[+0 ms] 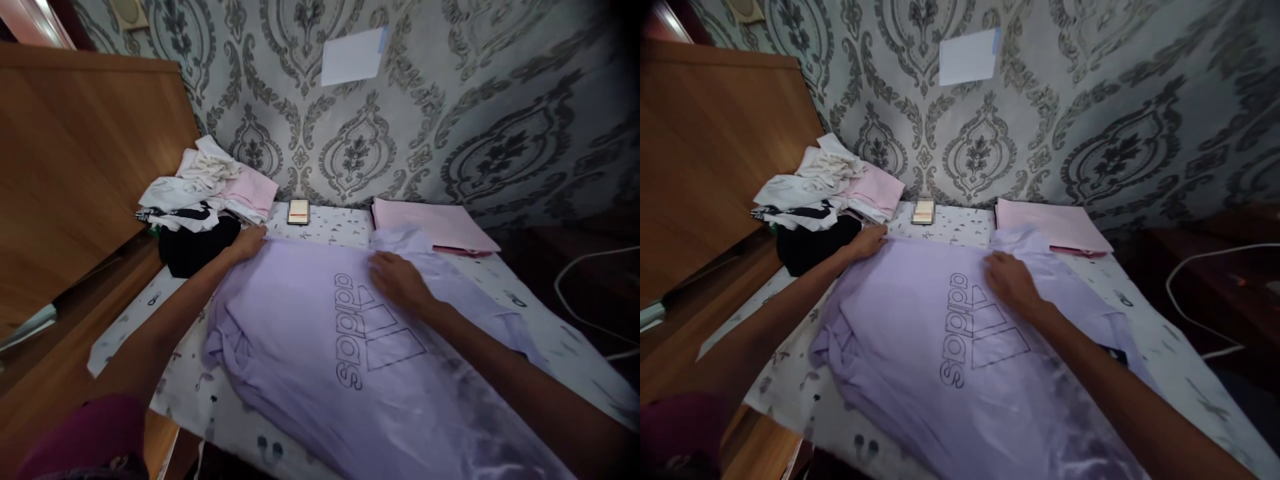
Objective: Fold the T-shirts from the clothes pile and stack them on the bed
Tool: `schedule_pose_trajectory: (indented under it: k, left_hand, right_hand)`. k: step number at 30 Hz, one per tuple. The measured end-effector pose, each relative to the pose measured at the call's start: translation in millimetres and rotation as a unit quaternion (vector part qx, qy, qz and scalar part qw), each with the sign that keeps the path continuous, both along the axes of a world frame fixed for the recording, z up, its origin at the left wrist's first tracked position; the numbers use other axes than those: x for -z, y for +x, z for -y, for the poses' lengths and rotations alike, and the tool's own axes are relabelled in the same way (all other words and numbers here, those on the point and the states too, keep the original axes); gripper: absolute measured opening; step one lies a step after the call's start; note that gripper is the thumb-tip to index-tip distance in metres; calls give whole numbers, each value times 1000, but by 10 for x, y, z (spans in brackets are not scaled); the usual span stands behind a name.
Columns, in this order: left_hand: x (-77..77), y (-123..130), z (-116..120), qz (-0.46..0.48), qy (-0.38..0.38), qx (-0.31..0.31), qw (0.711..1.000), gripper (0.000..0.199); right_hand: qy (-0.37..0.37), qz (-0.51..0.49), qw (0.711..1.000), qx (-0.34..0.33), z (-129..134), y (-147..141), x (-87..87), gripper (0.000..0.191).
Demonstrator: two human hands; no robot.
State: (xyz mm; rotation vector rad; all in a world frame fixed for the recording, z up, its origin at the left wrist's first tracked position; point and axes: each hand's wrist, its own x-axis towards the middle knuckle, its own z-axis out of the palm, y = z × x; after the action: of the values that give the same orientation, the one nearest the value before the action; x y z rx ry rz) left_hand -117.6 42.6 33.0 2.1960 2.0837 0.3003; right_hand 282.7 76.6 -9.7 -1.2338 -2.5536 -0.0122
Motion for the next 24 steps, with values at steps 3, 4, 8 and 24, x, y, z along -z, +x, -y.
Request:
schedule_pose_trajectory:
  k: [3,4,8,24]
  left_hand:
    - [-11,19,40,32,17,4,999,13]
    - [-30,23,43,45,24,6,999,12]
    - [-148,34,157,92,52,0,994,13]
    - [-634,17,2930,44,-138,232,962,32]
  right_hand:
    - [-31,-23,998,-58,-106,-836,-118,43]
    - [-53,-31,995,-73,-149,-1142,-158,48]
    - [-124,-18,986,-108,-303,-2152,-298,53]
    - [-139,-196,962,-128,-624,-2752,-47,17]
